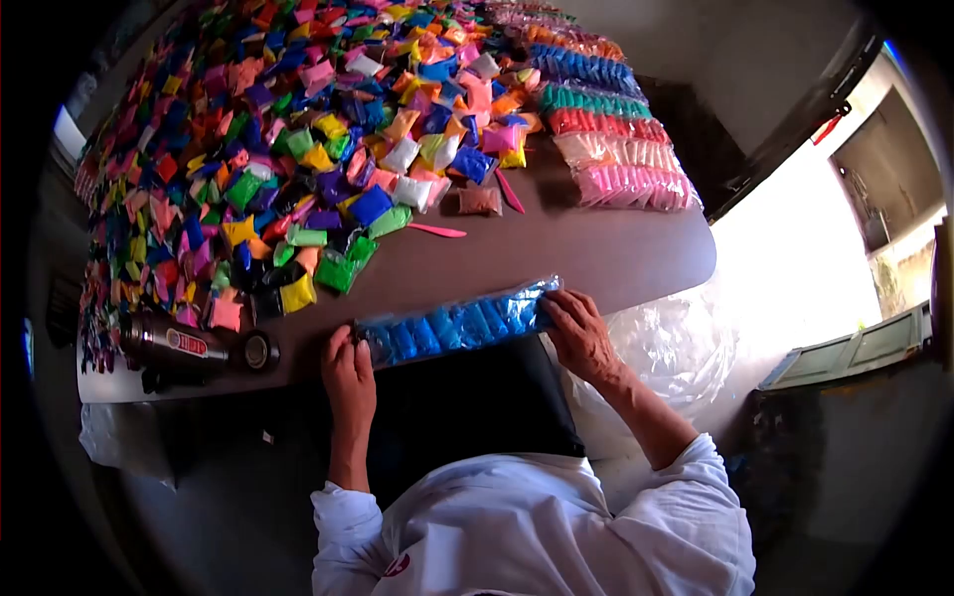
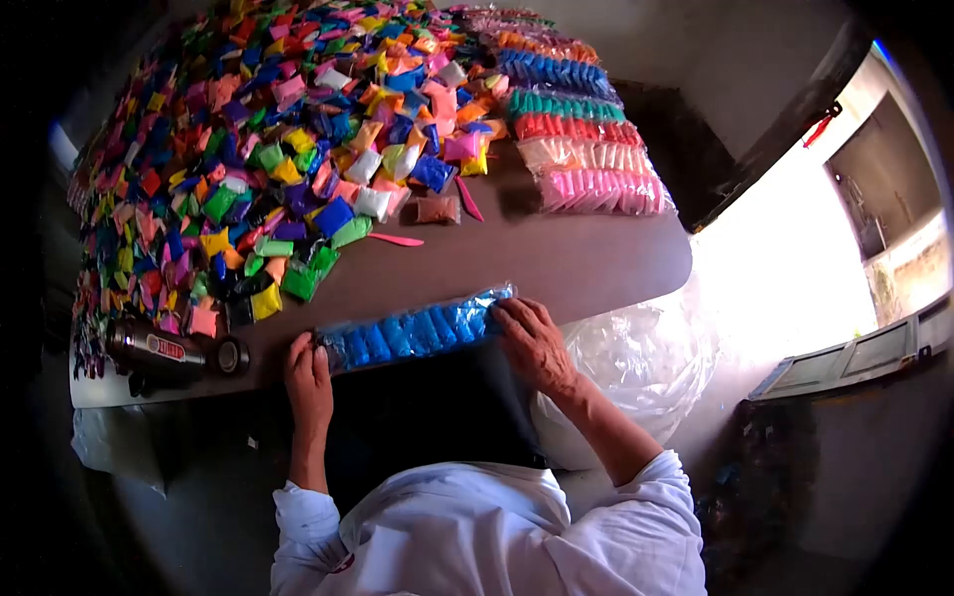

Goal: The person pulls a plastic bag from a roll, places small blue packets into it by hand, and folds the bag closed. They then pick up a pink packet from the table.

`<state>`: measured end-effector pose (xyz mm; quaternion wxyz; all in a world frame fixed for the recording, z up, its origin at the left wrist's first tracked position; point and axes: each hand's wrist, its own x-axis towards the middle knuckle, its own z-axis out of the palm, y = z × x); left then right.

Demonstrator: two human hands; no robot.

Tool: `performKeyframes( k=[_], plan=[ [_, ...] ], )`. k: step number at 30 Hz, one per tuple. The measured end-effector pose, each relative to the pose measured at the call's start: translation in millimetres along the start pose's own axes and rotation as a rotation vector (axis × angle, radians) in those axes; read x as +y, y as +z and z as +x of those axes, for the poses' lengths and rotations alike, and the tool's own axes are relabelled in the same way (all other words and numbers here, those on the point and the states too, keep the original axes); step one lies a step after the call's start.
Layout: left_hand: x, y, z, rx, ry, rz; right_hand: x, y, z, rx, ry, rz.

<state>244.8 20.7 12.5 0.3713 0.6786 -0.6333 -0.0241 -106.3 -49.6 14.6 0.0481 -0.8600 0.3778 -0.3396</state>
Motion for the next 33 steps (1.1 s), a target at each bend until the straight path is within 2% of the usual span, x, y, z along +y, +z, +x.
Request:
performKeyframes(
  k=[6, 11, 13, 14, 17, 19, 21, 22, 23, 27, 29, 31, 33],
  plan=[
    [4, 0, -3, -0.018, -0.102, -0.101, 6, 0, 9, 0.094, 0.066, 0.050],
    [23, 5, 1, -0.131, -0.118, -0.143, 26, -11, 12, 0.141, 0.121, 0.044],
    [40, 9, 13, -0.187, -0.210, -0.235, 37, -18, 14, 0.161, 0.158, 0.059],
    [39, 19, 17, -0.158, -0.141, -0.255, 38, -23, 16, 0.199, 0.184, 0.043],
    [58, 28, 30, -0.224, -0.167, -0.305, 50, -42, 13, 0.140, 0.302, 0.071],
    [61, 34, 31, -0.275, -0.239, -0.355, 54, -53, 16, 0.175, 0.309, 0.075],
    [62, 39, 35, -0.290, -0.144, -0.360, 59, -64, 17, 0.123, 0.365, 0.087],
    [60, 43, 35, -0.237, -0.092, -0.364, 57, -69, 20, 0.114, 0.377, 0.086],
    [60, 43, 36, -0.240, -0.097, -0.362, 57, -71, 21, 0.110, 0.380, 0.090],
    [67, 33, 40, -0.317, -0.203, -0.420, 61, -75, 22, 0.047, 0.338, 0.069],
    [65, 33, 40, -0.348, -0.247, -0.400, 59, -77, 26, -0.002, 0.480, 0.142],
    [57, 36, 38, -0.308, -0.136, -0.457, 63, -79, 32, -0.015, 0.490, 0.150],
    [54, 34, 37, -0.300, -0.141, -0.489, 71, -81, 43, -0.086, 0.470, 0.216]
  ],
)
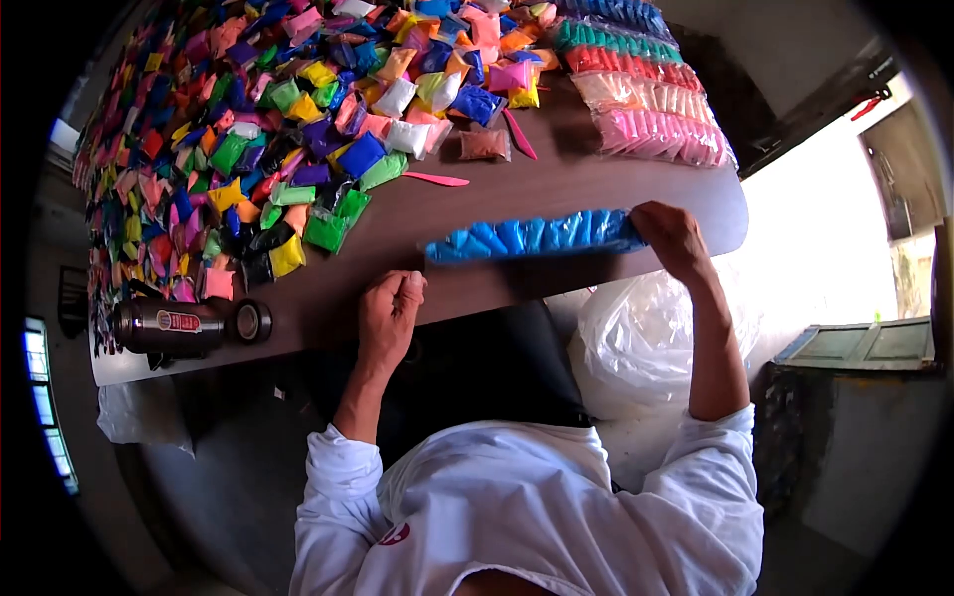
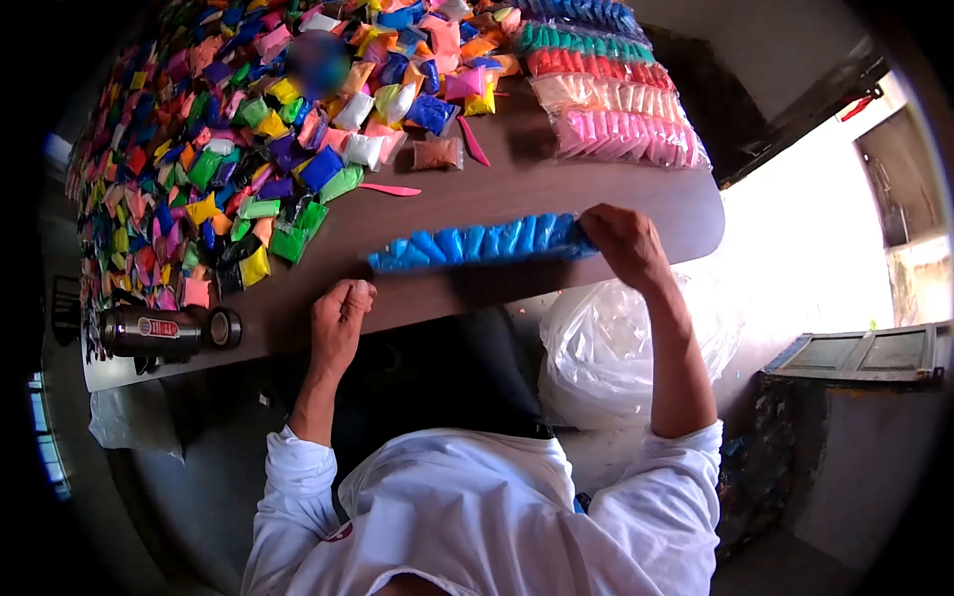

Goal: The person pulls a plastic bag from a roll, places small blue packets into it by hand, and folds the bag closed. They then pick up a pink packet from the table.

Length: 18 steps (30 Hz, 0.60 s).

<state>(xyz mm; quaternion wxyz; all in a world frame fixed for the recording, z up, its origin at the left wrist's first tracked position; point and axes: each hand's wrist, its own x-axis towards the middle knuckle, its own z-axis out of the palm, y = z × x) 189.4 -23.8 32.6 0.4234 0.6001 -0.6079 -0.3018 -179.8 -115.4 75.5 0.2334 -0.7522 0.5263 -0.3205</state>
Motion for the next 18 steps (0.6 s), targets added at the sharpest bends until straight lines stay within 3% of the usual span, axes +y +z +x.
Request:
performKeyframes(
  k=[4, 6, 8, 10, 12, 18],
  plan=[
    [-3, -6, -1, -0.009, 0.015, -0.092, 13, -10, 36, -0.227, 0.226, -0.049],
    [-6, -7, -2, 0.005, 0.006, -0.138, 2, -10, 45, -0.203, 0.214, -0.111],
    [-9, -9, -5, 0.021, -0.011, -0.182, -22, -4, 50, 0.066, 0.000, -0.271],
    [-11, -11, -7, 0.003, -0.013, -0.125, -43, 8, 53, 0.020, -0.004, -0.200],
    [-15, -8, -8, 0.017, -0.008, -0.116, -56, 24, 58, 0.014, -0.424, -0.283],
    [-15, -7, -6, 0.070, 0.066, -0.101, -70, 71, 59, 0.001, -0.585, -0.565]
  ],
)
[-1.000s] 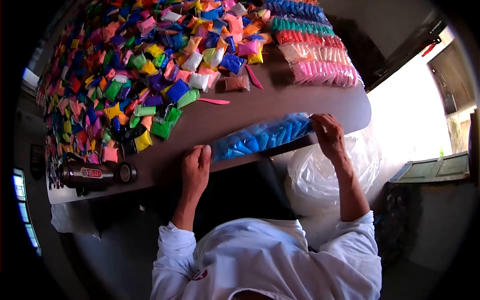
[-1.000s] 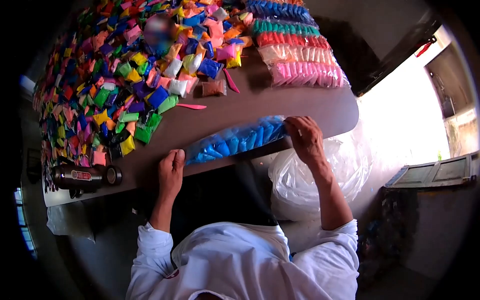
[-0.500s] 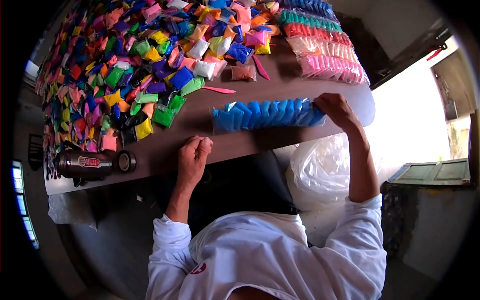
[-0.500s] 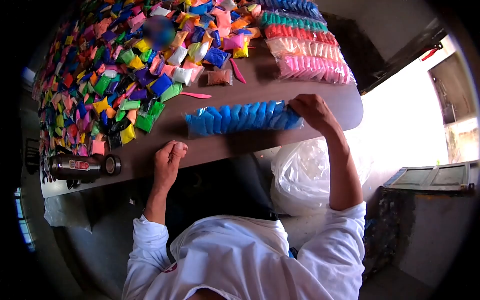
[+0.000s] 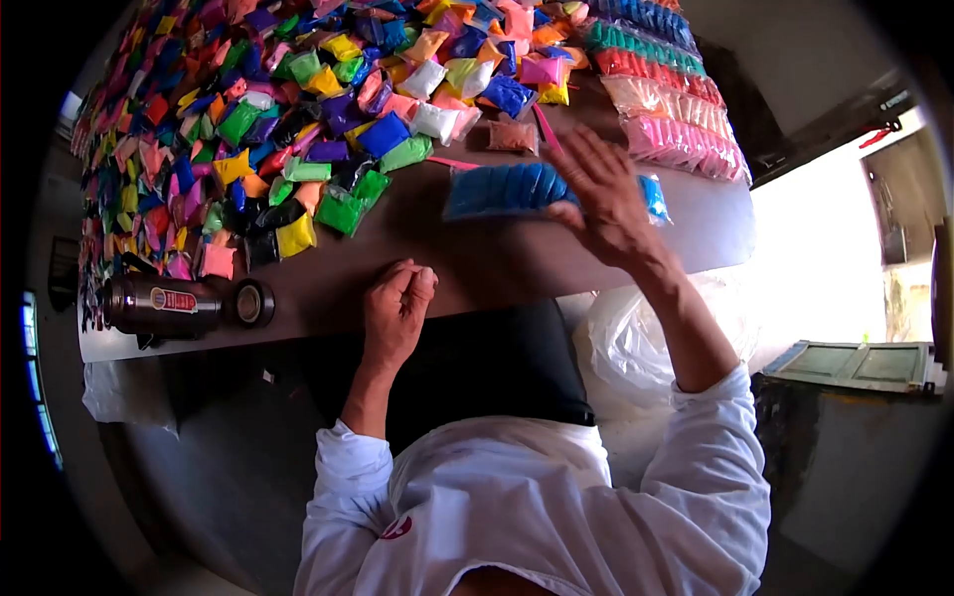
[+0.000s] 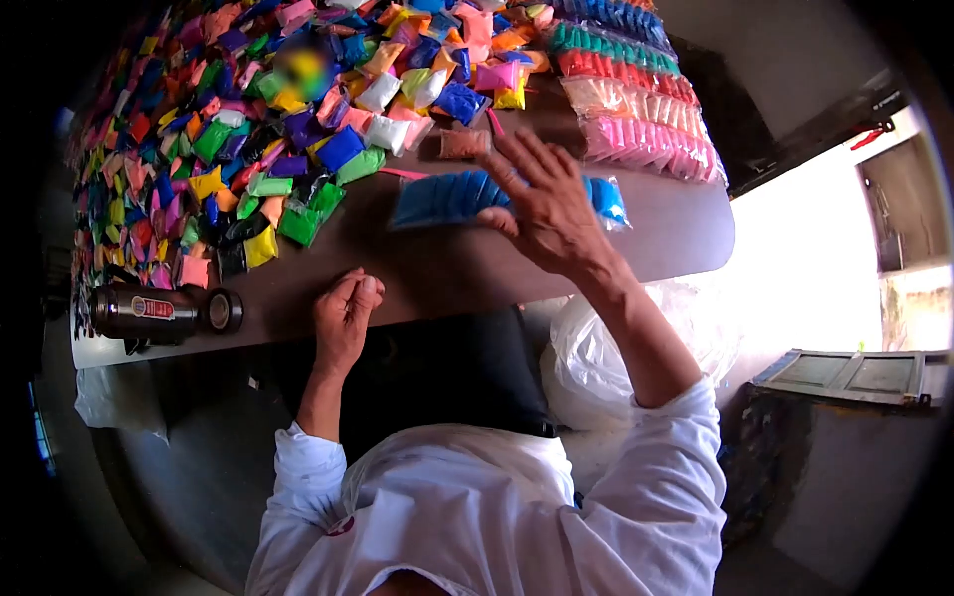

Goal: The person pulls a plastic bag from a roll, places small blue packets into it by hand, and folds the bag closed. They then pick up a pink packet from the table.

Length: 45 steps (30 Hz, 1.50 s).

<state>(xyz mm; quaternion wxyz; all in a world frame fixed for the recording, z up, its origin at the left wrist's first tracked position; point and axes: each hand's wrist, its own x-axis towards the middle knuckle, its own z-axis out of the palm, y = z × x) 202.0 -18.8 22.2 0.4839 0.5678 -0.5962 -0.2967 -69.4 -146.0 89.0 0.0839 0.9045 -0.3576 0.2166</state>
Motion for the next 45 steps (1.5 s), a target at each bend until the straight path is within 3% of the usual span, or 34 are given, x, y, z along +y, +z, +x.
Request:
performKeyframes(
  k=[1, 5, 8, 10, 14, 19, 21, 24, 30, 40, 45],
  plan=[
    [1, 1, -1, -0.003, 0.021, -0.004, -1, 22, -5, -0.123, -0.031, 0.077],
    [0, -1, -3, -0.010, 0.041, -0.006, 5, 20, -7, -0.142, 0.045, 0.073],
    [-4, 1, -3, 0.002, 0.089, 0.053, -12, -1, 13, -0.040, 0.041, 0.093],
    [3, 1, -2, -0.010, 0.001, 0.032, -25, -6, 24, 0.041, -0.008, 0.066],
    [-2, 3, -4, 0.012, 0.105, 0.176, -37, 49, 11, -0.103, -0.136, 0.115],
    [-1, 2, -4, -0.002, 0.140, 0.188, -35, 28, 18, -0.118, -0.074, 0.207],
    [-2, 3, -4, 0.004, 0.119, 0.170, -34, 16, 14, 0.084, -0.010, 0.173],
    [-1, 3, -4, 0.004, 0.133, 0.191, -12, -7, 1, 0.079, 0.111, 0.070],
    [0, 9, -4, 0.059, 0.218, 0.289, 36, 10, -39, -0.083, 0.184, 0.095],
    [6, 11, -5, 0.073, 0.208, 0.324, 0, -32, -42, -0.049, 0.215, 0.128],
    [6, 13, -4, 0.085, 0.224, 0.398, 1, -17, -45, -0.169, 0.194, 0.194]
  ],
)
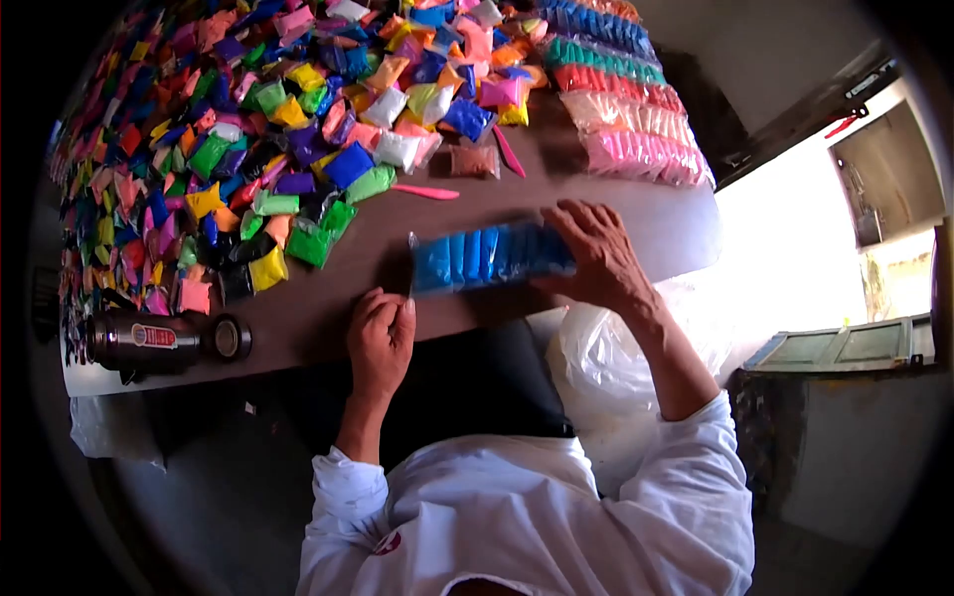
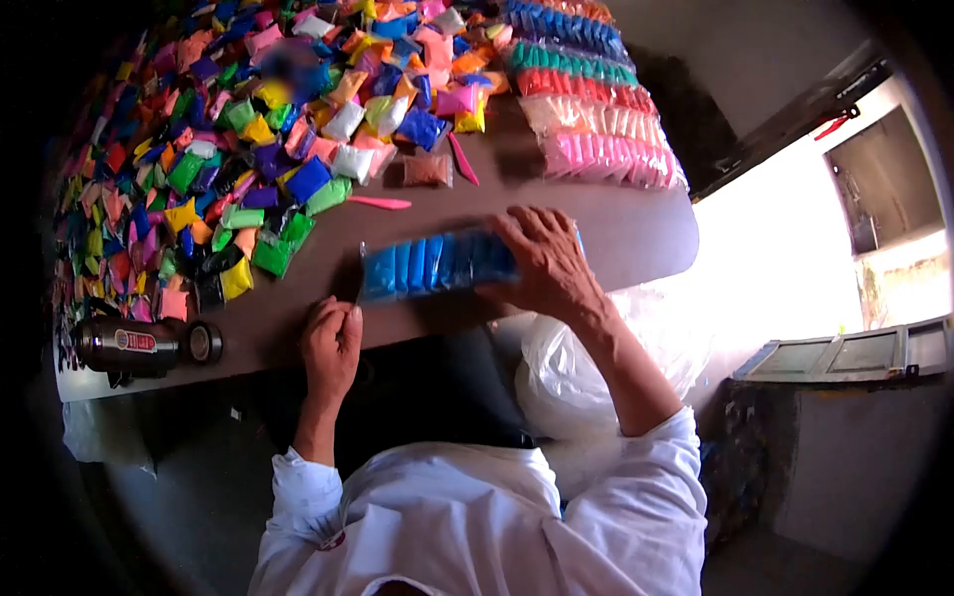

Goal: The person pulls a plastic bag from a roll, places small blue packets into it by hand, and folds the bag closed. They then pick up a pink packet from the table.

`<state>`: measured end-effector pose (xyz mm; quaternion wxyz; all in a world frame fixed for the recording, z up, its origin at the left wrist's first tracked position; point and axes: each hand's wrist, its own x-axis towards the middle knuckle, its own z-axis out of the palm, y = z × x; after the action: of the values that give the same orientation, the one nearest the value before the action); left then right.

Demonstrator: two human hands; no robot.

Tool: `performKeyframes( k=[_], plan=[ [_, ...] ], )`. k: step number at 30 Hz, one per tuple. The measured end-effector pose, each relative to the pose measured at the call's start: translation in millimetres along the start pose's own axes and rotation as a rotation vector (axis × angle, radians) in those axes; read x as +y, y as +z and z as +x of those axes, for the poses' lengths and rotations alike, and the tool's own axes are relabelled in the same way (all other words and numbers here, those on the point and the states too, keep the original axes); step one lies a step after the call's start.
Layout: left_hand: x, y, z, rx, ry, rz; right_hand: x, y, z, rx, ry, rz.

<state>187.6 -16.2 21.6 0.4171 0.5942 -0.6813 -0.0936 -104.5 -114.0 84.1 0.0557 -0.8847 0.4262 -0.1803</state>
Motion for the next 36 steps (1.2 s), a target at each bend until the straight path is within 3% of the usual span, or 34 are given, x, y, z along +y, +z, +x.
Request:
performKeyframes(
  k=[8, 17, 19, 27, 29, 33, 36],
  plan=[
    [0, 0, -1, -0.018, -0.008, 0.001, -15, 25, 21, -0.027, -0.173, 0.036],
    [-2, 4, -5, -0.018, -0.004, 0.022, 1, 21, 24, -0.066, -0.162, 0.049],
    [-3, 5, -5, -0.006, -0.007, 0.037, 9, 2, 24, -0.194, -0.045, 0.137],
    [4, 15, -1, 0.048, 0.006, 0.101, 66, -60, 13, -0.295, 0.153, 0.332],
    [2, 17, -1, 0.056, 0.002, 0.129, 82, -74, 13, -0.173, 0.192, 0.365],
    [-3, 21, -3, 0.066, 0.022, 0.184, 110, -114, 37, -0.038, 0.325, 0.151],
    [-2, 21, -3, 0.054, 0.001, 0.189, 152, -131, 65, 0.077, 0.281, 0.062]
  ],
)
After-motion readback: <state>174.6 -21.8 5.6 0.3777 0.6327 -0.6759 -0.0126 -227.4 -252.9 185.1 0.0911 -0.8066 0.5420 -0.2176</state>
